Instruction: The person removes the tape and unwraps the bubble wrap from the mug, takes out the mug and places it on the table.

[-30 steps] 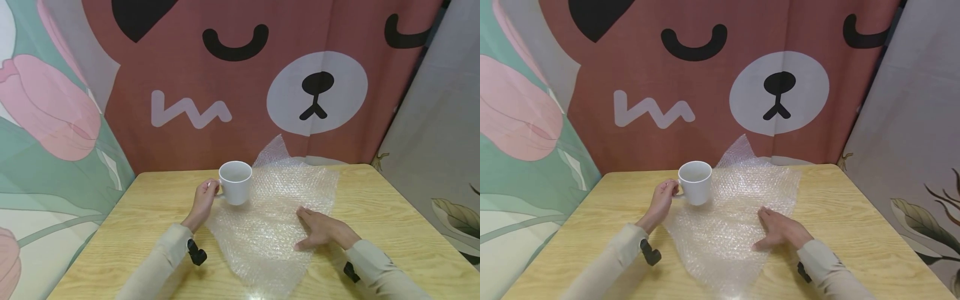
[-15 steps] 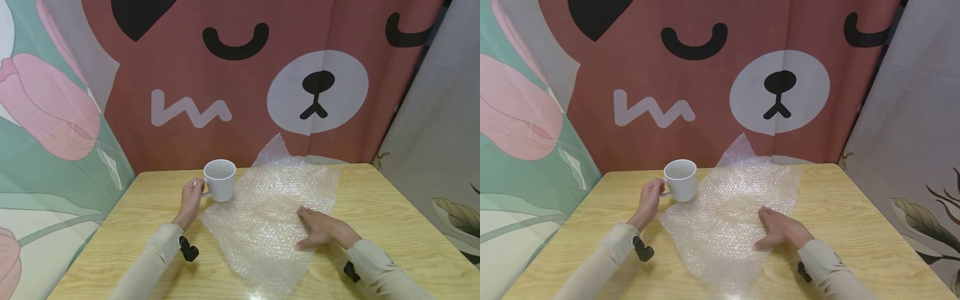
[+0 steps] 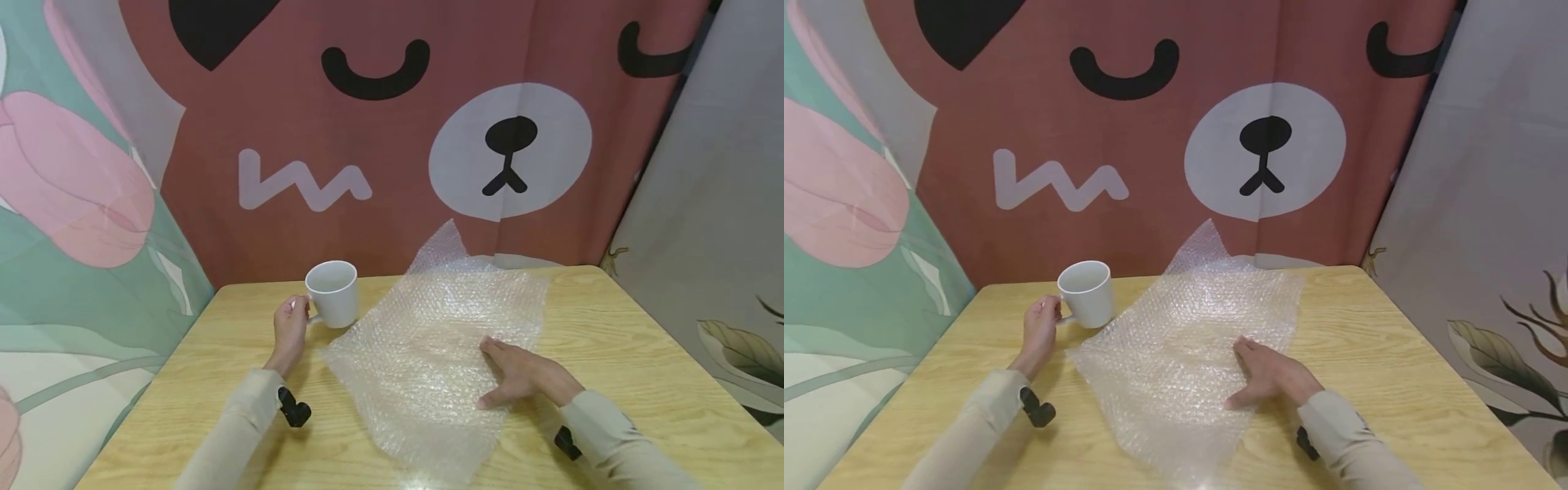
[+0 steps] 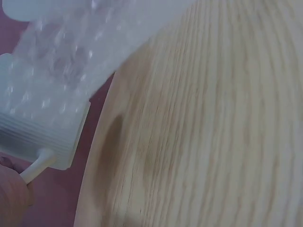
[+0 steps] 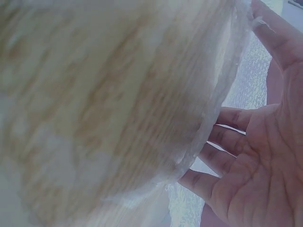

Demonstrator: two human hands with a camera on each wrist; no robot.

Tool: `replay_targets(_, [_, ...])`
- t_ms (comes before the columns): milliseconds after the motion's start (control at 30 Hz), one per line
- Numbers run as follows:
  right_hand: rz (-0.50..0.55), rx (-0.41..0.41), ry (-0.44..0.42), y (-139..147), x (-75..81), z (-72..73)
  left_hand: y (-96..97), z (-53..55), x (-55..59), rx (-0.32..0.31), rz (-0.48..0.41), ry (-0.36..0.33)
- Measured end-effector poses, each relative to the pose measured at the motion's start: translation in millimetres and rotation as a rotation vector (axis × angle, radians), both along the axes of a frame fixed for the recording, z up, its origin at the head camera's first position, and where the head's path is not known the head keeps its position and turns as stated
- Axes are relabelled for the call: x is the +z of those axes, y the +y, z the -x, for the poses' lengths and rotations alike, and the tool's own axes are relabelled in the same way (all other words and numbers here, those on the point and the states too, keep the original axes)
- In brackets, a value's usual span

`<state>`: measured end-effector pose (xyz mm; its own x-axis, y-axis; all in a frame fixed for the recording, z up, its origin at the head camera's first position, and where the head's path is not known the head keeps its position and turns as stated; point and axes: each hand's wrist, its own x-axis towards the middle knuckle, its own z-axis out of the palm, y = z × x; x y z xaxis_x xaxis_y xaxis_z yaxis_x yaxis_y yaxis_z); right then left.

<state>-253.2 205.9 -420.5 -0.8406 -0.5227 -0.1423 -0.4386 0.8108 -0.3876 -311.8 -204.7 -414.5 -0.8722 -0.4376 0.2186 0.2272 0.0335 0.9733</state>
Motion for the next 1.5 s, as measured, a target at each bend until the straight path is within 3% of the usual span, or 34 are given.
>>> replay_targets(233, [-0.014, 0.006, -0.021, -3.0, 1.8, 0.5, -15.5, -4.7, -6.5, 0.048, 0.054, 0.004])
replay_targets(267, [-0.014, 0.004, -0.026, -3.2, 2.5, 0.2, -15.5, -8.1, -3.1, 0.046, 0.057, 0.0])
replay_targets(467, [-0.013, -0.024, -0.055, -3.6, 6.2, -1.6, -19.6, -5.9, -7.0, 0.036, 0.059, -0.016])
replay_targets(633, [-0.024, -0.028, -0.07, -4.4, 7.2, -1.9, -24.3, -1.8, -16.7, 0.049, 0.051, -0.026])
replay_targets(1500, [-0.04, -0.03, -0.063, -4.2, 4.9, -0.8, -30.2, 2.0, -25.2, 0.02, -0.039, -0.021])
